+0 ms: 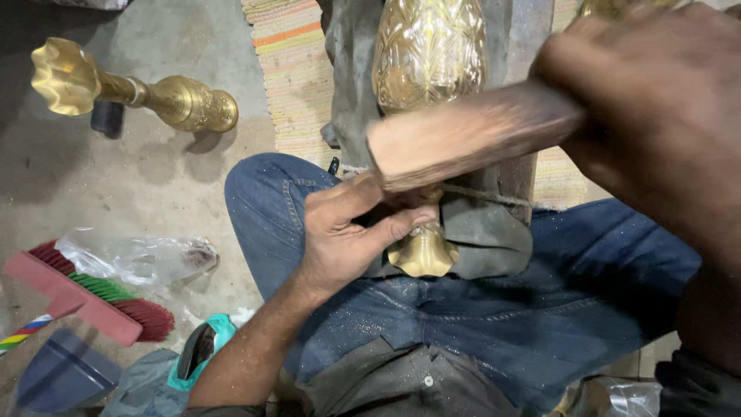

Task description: The person sits cross-legged on the floor holding a brass vase against a padded support and repeatedly strikes it with a wooden mallet and a metal punch to shape and emboss its surface. They reposition the vase, retie a rope around it, and continue hammering different areas of the body.

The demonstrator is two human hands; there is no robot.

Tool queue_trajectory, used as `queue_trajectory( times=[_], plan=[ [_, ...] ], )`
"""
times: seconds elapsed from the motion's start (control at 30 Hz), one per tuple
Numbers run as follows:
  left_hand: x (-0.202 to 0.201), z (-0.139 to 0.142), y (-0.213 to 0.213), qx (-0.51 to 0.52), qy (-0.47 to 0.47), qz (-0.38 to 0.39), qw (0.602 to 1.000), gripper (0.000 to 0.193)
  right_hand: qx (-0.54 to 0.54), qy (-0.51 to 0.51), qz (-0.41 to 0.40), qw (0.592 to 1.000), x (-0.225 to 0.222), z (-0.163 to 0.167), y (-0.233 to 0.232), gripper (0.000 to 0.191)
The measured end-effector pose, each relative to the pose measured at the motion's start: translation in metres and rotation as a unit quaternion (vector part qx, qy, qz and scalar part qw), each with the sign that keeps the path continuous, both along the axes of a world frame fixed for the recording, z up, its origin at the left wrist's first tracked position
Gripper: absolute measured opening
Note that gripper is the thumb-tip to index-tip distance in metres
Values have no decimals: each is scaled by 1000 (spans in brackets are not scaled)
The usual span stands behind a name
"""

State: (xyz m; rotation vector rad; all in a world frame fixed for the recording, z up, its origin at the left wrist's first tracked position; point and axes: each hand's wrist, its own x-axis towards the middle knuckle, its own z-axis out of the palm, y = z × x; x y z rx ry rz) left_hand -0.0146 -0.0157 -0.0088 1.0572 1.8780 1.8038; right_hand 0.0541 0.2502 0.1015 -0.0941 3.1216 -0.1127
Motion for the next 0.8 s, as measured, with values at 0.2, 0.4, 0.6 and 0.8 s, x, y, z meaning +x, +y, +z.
queue_trajectory(
  times=[0.2,0.4,0.6,0.8],
  plan=[
    [3,-5,0,0,-22,15,1000,26,76,51,73,993,-2,-2,0,33],
    [19,-8,0,113,-220,98,964,32,-155,61,-106,980,23,-37,-2,32],
    [34,-7,1,99,-162,122,974,29,-279,56,-200,938,67,-78,-11,30],
    [17,-5,8,67,-216,133,965,32,-369,111,-282,879,100,-109,-18,41]
  ],
)
